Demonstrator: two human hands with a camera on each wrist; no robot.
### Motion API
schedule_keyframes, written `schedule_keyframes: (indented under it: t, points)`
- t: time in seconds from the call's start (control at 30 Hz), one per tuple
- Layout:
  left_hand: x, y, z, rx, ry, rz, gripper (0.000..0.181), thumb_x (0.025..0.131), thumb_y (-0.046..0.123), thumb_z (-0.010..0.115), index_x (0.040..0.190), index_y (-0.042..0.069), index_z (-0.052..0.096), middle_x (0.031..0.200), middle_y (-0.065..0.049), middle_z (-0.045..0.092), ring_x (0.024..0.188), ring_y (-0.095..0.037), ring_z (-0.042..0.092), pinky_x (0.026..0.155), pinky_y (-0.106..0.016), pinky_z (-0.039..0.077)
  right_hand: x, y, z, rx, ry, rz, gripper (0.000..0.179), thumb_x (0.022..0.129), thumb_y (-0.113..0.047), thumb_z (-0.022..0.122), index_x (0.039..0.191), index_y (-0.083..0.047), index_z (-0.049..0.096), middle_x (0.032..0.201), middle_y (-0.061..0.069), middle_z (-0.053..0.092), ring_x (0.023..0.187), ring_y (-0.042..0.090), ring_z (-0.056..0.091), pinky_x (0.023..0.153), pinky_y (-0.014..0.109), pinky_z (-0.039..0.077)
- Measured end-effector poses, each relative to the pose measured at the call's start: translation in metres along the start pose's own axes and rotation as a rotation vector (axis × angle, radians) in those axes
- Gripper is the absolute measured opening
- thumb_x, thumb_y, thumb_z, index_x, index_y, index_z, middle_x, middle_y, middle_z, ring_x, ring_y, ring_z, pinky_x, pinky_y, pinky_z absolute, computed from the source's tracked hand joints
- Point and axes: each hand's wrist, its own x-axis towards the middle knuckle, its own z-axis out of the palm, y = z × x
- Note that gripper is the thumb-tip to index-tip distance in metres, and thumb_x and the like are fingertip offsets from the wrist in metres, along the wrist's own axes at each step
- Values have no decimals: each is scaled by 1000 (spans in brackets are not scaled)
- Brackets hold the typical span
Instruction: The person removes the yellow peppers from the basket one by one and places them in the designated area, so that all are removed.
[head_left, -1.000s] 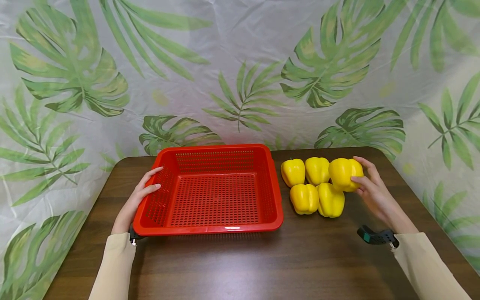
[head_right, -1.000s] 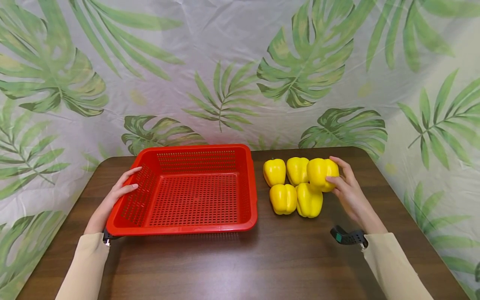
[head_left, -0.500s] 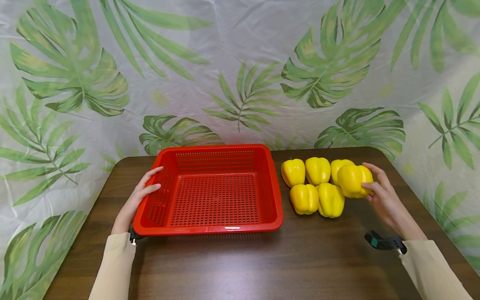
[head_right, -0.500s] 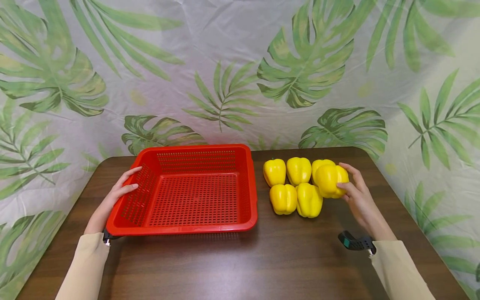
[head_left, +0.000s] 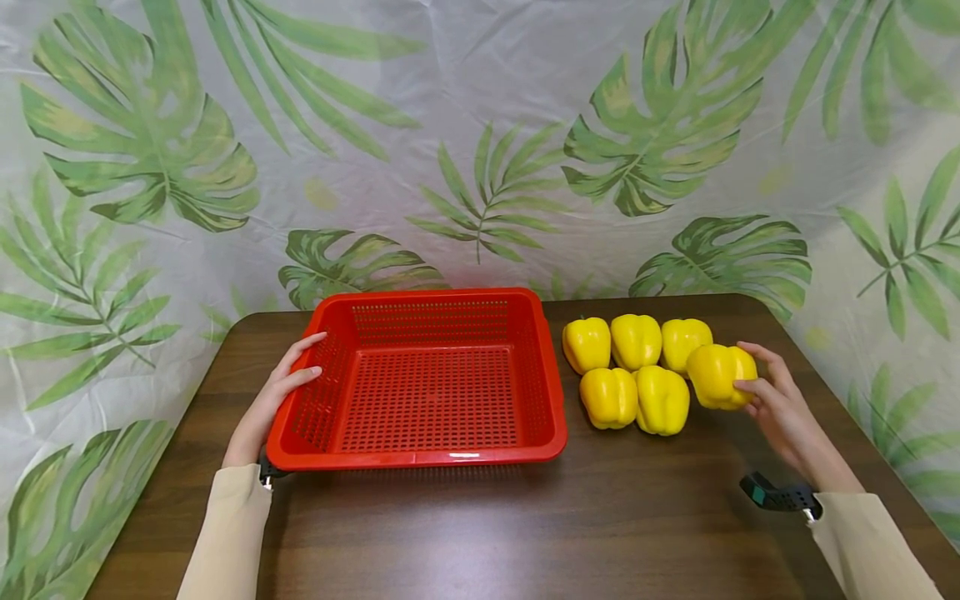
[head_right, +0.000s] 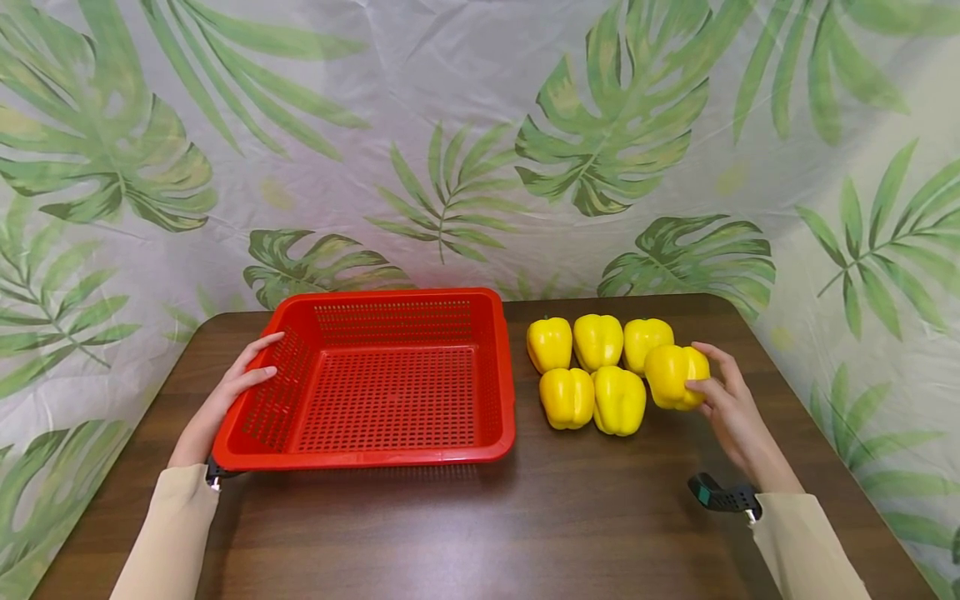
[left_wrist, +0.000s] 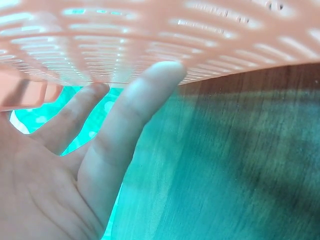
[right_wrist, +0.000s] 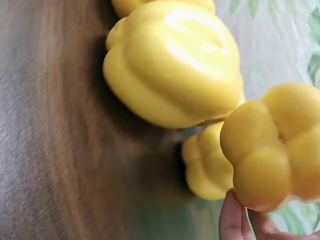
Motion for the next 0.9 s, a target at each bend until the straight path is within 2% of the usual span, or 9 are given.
schedule_keyframes:
  t: [0.33, 0.63, 0.83, 0.9]
  points:
    - [0, 2, 1, 8, 2, -4, 55, 102, 23, 43, 152, 24, 20, 146, -16, 24, 116, -31, 49, 86, -42, 52, -6, 14, -12, -72, 11, 58, 45, 100, -4, 41, 135, -31, 36, 129, -4, 16, 89, 6, 52, 74, 16, 46]
    - [1, 0, 0, 9, 1, 3, 55, 102, 22, 43, 152, 23, 20, 145, -16, 25, 115, -30, 49, 86, -41, 52, -9, 21, -15, -129, 8, 95, 44, 100, -6, 43, 136, -32, 36, 130, -6, 17, 91, 7, 46, 72, 18, 39]
    - [0, 0, 0, 2, -1, 3, 55, 102, 22, 43, 152, 23, 20, 145, -17, 25, 116, -30, 49, 86, -42, 51, -10, 25, -18, -150, -12, 98, 45, 101, -5, 42, 138, -30, 35, 138, 5, 4, 93, 6, 45, 73, 17, 40]
    - [0, 0, 0, -3, -2, 4, 54, 102, 22, 42, 152, 23, 20, 145, -17, 24, 116, -30, 49, 86, -42, 51, -10, 26, -20, -171, -16, 105, 46, 101, -6, 42, 139, -30, 34, 138, 6, 4, 95, 5, 45, 74, 17, 41]
